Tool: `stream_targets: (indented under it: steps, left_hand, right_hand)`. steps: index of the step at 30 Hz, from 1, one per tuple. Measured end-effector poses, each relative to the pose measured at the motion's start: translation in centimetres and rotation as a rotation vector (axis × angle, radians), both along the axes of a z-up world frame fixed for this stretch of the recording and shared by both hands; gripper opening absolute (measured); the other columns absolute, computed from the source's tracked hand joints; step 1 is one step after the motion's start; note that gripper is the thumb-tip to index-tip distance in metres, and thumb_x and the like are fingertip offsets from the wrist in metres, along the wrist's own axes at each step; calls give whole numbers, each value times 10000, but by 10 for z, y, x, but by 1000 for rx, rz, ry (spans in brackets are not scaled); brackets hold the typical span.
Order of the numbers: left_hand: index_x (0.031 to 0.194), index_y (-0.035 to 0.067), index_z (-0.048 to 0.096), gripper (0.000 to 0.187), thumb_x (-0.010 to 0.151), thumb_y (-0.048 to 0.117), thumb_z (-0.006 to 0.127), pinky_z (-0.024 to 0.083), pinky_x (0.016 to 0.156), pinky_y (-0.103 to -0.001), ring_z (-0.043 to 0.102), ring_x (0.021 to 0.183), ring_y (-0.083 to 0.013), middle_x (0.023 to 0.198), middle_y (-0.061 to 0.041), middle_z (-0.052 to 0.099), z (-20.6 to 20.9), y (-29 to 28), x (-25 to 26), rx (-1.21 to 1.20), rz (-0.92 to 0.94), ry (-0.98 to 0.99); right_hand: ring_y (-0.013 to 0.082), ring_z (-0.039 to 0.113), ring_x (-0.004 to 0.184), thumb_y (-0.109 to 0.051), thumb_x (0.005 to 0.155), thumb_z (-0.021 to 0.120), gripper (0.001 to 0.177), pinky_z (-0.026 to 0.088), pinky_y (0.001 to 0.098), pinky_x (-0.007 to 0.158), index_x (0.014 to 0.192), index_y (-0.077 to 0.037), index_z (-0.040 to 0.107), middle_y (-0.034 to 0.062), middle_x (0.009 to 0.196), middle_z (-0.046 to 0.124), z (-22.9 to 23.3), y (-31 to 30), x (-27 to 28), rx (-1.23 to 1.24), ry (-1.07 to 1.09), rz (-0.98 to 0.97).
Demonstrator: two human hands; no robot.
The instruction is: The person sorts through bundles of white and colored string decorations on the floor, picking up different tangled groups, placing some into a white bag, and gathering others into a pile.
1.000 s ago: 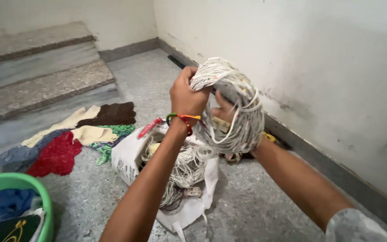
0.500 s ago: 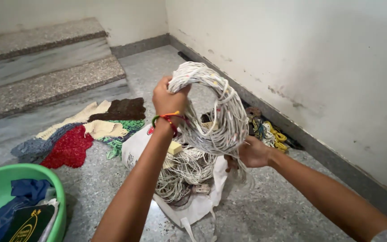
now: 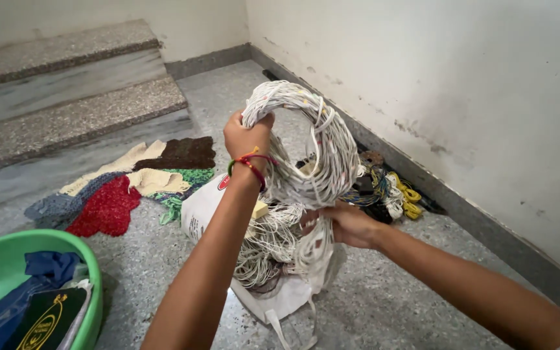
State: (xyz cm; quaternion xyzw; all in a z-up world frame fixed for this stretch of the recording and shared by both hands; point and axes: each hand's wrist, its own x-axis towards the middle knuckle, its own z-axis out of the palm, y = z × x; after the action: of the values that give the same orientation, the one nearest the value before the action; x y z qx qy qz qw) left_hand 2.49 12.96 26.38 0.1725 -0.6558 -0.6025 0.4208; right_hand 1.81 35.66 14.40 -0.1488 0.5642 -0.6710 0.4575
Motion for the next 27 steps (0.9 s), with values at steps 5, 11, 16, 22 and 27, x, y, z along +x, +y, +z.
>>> stream_targets:
  steps: [5,11,16,22,27]
  left_hand:
    - [910,-10,729,235,730,135,771,488,632,-311,622,671,-141,774,-62,715,-21,-5,-9,293,-21,64]
    - [882,-28,700,217,709,89,758,473,613,-327,612,643,-176,756,-84,699,-46,-18,-8,498,-1,38]
    - [979,-75,701,358,695,137,752,504,684,-359,641,713,-237,831,-138,715,-89,-36,9,484,104,-93]
    - [1374,-119,463,816,707,195,813,490,973,-383,641,1081,-363,1230,-308,617,-182,-45,31,441,292,-403]
    - [1339,-115,519,762,691,187,783,531,960,-374,700,1046,-366,1194,-300,670,-219,-51,54,470,307,-544]
  right_hand:
    - [356,644,1196,-6,846,499,516,467,534,1103,1351,99,524,260,1302,639,-25,-13,-24,-413,-269,-186]
    - [277,531,1363,109,754,629,735,388,457,1196,1462,17,455,143,1457,561,-35,-7,-36,-524,-94,108]
    - [274,518,1375,-270,784,844,977,425,495,1152,1575,-78,303,121,1509,521,-17,-6,-14,-415,-113,209]
    - [336,575,1359,-189,812,793,1060,474,540,1157,1585,-155,68,207,1463,538,-30,-41,-9,-27,-260,-357]
    - [291,675,1182,-30,770,757,778,555,451,1018,1460,-72,400,171,1340,639,-52,-51,2,-126,-152,-188]
